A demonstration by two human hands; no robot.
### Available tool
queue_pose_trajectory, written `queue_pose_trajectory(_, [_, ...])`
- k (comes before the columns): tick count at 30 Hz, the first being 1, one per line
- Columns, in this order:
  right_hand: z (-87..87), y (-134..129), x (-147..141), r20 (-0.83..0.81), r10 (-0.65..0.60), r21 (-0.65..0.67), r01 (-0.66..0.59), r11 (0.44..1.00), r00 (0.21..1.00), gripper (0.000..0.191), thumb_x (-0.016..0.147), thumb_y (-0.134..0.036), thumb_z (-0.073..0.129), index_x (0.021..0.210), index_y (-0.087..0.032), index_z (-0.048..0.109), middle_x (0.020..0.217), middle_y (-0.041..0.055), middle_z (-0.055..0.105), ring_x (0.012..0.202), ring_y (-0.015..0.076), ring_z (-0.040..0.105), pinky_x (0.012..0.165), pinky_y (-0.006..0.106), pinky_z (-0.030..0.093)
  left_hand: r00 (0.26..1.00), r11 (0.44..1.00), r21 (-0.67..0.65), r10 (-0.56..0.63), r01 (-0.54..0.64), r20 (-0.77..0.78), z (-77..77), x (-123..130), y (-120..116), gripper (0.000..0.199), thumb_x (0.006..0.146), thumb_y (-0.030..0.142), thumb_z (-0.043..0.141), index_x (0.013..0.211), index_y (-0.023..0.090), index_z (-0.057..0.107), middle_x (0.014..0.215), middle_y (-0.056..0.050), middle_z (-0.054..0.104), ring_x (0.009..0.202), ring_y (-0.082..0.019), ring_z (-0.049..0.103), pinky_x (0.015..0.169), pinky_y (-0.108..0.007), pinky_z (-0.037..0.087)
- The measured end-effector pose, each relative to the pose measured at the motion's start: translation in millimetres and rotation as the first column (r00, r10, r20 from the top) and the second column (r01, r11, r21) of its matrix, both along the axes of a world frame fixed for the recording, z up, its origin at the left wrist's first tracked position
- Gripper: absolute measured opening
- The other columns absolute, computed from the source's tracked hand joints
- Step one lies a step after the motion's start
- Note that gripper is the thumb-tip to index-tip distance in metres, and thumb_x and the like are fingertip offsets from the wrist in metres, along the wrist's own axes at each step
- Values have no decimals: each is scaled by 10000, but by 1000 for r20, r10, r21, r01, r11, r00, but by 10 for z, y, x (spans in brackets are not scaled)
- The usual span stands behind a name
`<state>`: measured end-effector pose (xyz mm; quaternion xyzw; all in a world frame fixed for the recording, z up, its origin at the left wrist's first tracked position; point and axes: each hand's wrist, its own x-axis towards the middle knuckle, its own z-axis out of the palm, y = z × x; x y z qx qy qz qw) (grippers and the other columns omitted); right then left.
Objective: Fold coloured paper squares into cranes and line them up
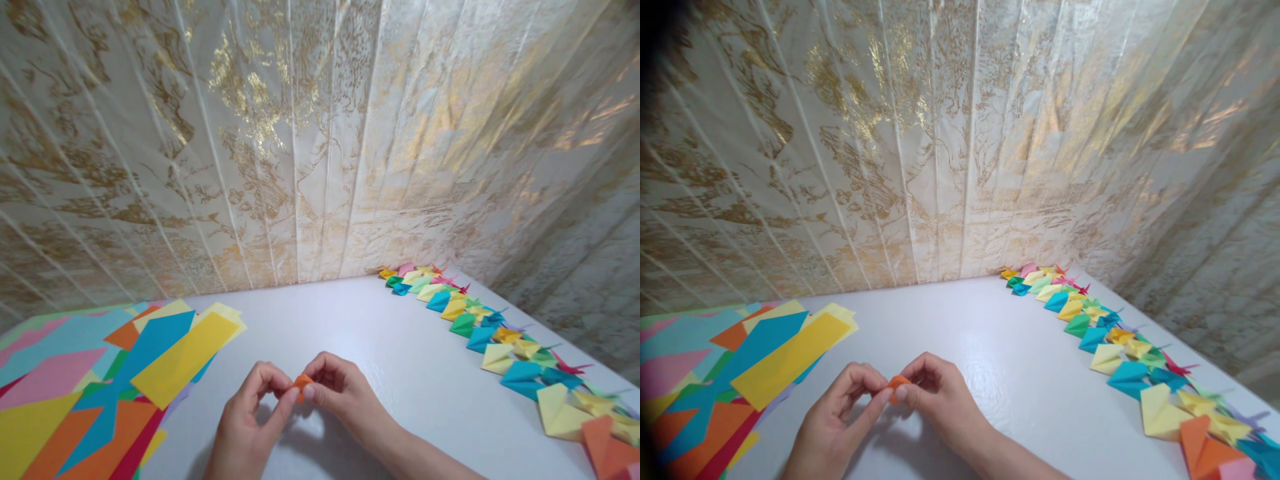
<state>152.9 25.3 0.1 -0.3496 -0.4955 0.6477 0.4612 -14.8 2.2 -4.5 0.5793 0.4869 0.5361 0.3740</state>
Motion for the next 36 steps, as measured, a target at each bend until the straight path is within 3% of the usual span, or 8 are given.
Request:
queue_pose_trajectory(5, [35,17,18,18,-8,0,8,1000,1000,419,673,-523,866,652,-157,662,655,25,671,616,134,565,629,273,432,999,999,-40,-12,14,49,36,21,-13,209,813,371,727,728,218,613,692,41,596,694,-145,604,679,-212,497])
queue_pose_trajectory(14, [-6,72,40,-9,-1,-5,1,1000,1000,435,690,-544,848,693,-154,655,676,27,695,587,115,552,622,258,437,974,980,-180,-44,86,224,105,43,-14,286,760,458,781,756,206,647,738,17,669,752,-166,633,708,-219,509])
queue_pose_trajectory(19, [-24,59,47,77,-72,128,62,990,994,364,819,-528,743,772,-184,633,773,50,717,705,163,630,702,302,470,995,991,-131,-16,29,98,55,-20,2,232,840,447,677,783,222,677,833,-22,701,830,-204,658,777,-258,534])
queue_pose_trajectory(22, [-17,61,96,238,-216,334,129,934,947,239,906,-397,648,776,-210,574,961,80,748,843,192,679,756,308,495,990,994,-45,-99,95,-98,34,-10,-21,215,902,416,595,871,244,721,1011,-62,713,979,-237,660,871,-281,526])
queue_pose_trajectory(24, [-6,55,121,379,-268,490,54,870,885,131,927,-279,590,810,-223,564,1006,71,753,840,184,693,760,290,498,961,972,-60,-233,226,-147,27,22,-47,252,937,421,549,971,247,728,1050,-74,715,1007,-241,661,888,-278,523])
queue_pose_trajectory(26, [12,34,123,513,-315,616,-86,783,799,45,913,-212,570,876,-233,583,961,60,747,777,179,684,726,276,493,958,956,-113,-279,270,-71,25,54,-65,303,953,461,524,1036,240,714,1061,-73,721,1015,-239,664,894,-274,521])
queue_pose_trajectory(29, [56,-20,94,616,-374,694,-253,674,693,116,879,-231,624,995,-226,619,998,92,709,822,213,663,738,296,498,979,957,-212,-184,199,88,21,55,-48,371,912,558,570,1016,224,695,972,-45,726,937,-228,672,834,-259,527])
queue_pose_trajectory(36, [107,-62,113,568,-245,667,-265,696,785,292,886,-125,560,1140,-233,657,1039,91,633,927,201,634,836,292,512,992,946,-318,-19,58,124,80,-1,32,427,821,594,651,675,192,651,649,14,601,668,-177,570,649,-245,497])
